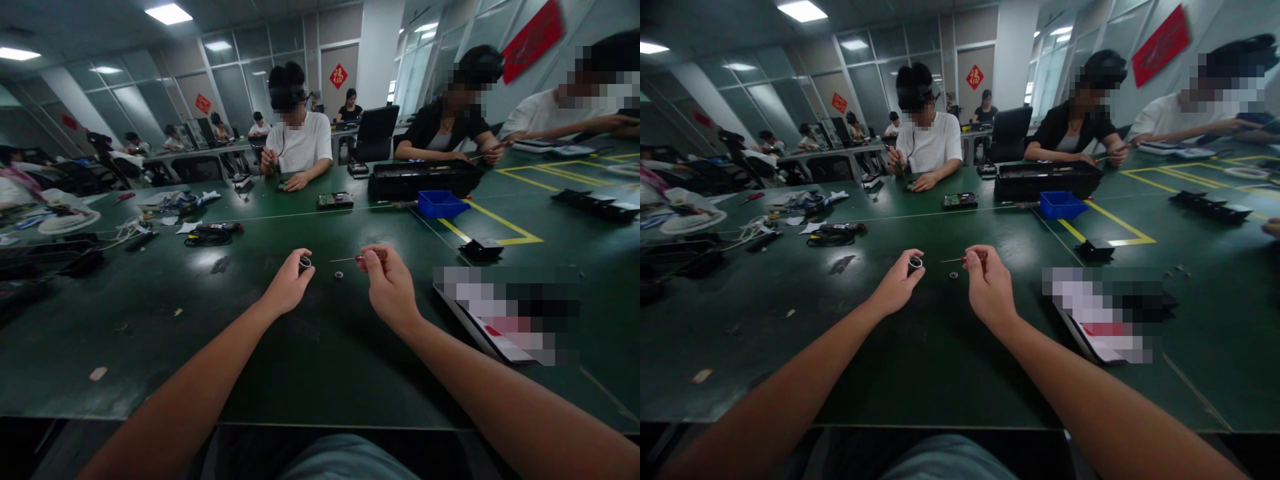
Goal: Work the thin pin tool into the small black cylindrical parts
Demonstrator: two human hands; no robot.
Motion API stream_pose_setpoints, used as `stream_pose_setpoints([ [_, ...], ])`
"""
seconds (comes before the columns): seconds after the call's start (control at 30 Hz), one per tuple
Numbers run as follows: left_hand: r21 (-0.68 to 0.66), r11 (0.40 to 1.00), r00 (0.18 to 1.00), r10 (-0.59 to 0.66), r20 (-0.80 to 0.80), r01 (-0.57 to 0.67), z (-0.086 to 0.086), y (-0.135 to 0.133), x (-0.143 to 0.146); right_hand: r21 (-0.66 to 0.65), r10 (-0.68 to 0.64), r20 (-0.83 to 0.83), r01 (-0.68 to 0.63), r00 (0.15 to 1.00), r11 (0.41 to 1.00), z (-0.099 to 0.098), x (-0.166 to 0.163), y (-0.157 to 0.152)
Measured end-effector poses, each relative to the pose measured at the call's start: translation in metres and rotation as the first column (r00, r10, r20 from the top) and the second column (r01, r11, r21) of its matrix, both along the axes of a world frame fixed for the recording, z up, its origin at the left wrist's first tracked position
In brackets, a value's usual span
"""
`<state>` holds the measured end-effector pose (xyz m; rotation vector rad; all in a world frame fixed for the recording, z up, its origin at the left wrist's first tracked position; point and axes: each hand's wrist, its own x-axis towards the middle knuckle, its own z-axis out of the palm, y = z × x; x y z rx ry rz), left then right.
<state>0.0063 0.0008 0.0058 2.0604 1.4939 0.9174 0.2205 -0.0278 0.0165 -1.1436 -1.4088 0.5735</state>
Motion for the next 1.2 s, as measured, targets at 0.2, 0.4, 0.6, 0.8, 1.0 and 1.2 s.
stream_pose_setpoints([
  [0.2, -0.073, 0.994, 0.978, -0.099, -0.186, 0.087, 0.003, 0.003, 0.018, 0.056, 0.023, -0.05, -0.021, 0.998, 0.998, 0.004, 0.001, -0.006],
  [0.4, -0.055, 0.986, 0.869, -0.166, -0.466, 0.159, -0.003, 0.023, 0.045, 0.066, 0.029, -0.066, -0.025, 0.997, 0.998, 0.006, 0.002, -0.005],
  [0.6, -0.04, 0.984, 0.799, -0.166, -0.578, 0.176, -0.004, 0.032, 0.056, 0.06, 0.041, -0.1, -0.035, 0.994, 0.998, 0.005, 0.002, -0.004],
  [0.8, -0.05, 0.991, 0.861, -0.131, -0.492, 0.122, -0.001, 0.044, 0.024, 0.056, 0.045, -0.06, -0.042, 0.997, 0.998, 0.004, 0.003, -0.004],
  [1.0, -0.165, 0.979, 0.992, 0.108, -0.064, -0.117, 0.017, 0.064, -0.06, 0.018, 0.06, -0.053, -0.059, 0.997, 0.998, 0.003, 0.003, -0.003],
  [1.2, -0.345, 0.861, 0.772, 0.495, 0.399, -0.374, 0.039, 0.047, -0.157, -0.021, 0.091, -0.061, -0.092, 0.994, 0.996, 0.002, 0.002, -0.004],
])
